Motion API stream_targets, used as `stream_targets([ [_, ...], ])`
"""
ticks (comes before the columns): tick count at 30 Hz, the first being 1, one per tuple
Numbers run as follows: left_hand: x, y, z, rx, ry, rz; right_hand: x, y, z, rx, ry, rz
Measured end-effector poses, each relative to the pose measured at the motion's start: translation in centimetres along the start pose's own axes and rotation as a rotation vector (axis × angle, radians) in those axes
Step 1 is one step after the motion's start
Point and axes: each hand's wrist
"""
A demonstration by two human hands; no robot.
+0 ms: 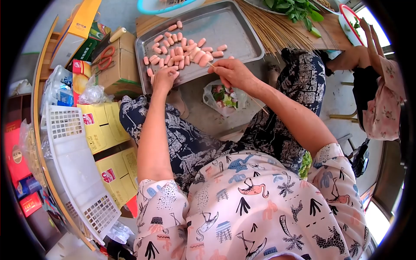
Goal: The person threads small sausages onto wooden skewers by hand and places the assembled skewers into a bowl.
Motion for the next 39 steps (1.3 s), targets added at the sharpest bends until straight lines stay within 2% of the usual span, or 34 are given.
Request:
stream_targets([
  [3, -1.2, -0.1, -1.2, -0.105, 0.078, -0.011, -0.1, 0.0, -0.2, 0.006, 0.018, -0.004],
  [6, -1.6, -0.2, -1.0, -0.118, -0.084, -0.015, -0.2, 0.2, -0.3, 0.002, 0.027, -0.014],
  [9, -1.9, -0.5, -0.9, -0.063, -0.102, 0.011, 0.0, 0.1, 0.0, 0.007, 0.021, -0.02],
  [11, -1.8, -0.8, 0.0, -0.022, 0.093, -0.004, 0.1, 0.1, 0.2, 0.017, 0.014, -0.02],
  [14, -2.2, -1.4, -1.7, 0.078, 0.008, -0.096, 0.1, 0.2, 0.2, 0.017, 0.015, -0.017],
  [18, -1.8, -1.2, -0.2, 0.079, -0.05, -0.092, 0.0, 0.2, 0.3, 0.017, 0.025, -0.02],
  [20, -1.5, -1.3, 0.6, 0.397, 0.426, -0.126, 0.0, 0.1, 0.3, 0.014, 0.02, -0.018],
  [21, -1.1, -1.3, 1.1, 0.397, 0.426, -0.128, 0.0, 0.1, 0.4, 0.025, 0.022, -0.019],
  [23, 0.1, -0.9, 2.7, 0.362, 1.099, -0.06, 0.0, 0.1, 0.5, 0.034, 0.022, -0.018],
  [24, 0.9, -0.8, 3.8, 0.365, 1.284, -0.078, 0.0, 0.2, 0.3, 0.047, 0.019, -0.02],
  [25, 1.3, -0.6, 4.1, 0.365, 1.284, -0.077, -0.1, 0.2, 0.2, 0.06, 0.017, -0.023],
  [27, 1.8, -0.3, 4.3, 0.355, 1.498, -0.078, -0.1, 0.3, 0.3, 0.069, 0.012, -0.03],
  [30, 1.9, -0.2, 4.3, 0.365, 1.567, -0.111, -0.2, 0.3, 0.3, 0.08, 0.016, -0.046],
  [37, 1.9, -0.3, 4.2, 0.359, 1.62, -0.151, -0.5, 0.2, 0.5, 0.08, 0.007, -0.083],
  [39, 1.8, -0.3, 4.2, 0.301, 1.616, -0.195, -0.6, 0.1, 0.7, 0.083, 0.0, -0.084],
])
Point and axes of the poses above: each hand's wrist, its own y-axis away from the middle knuckle, its own x-axis out of the back of the hand, z = x × y, and after that the axes turned 14 degrees about y, right-handed
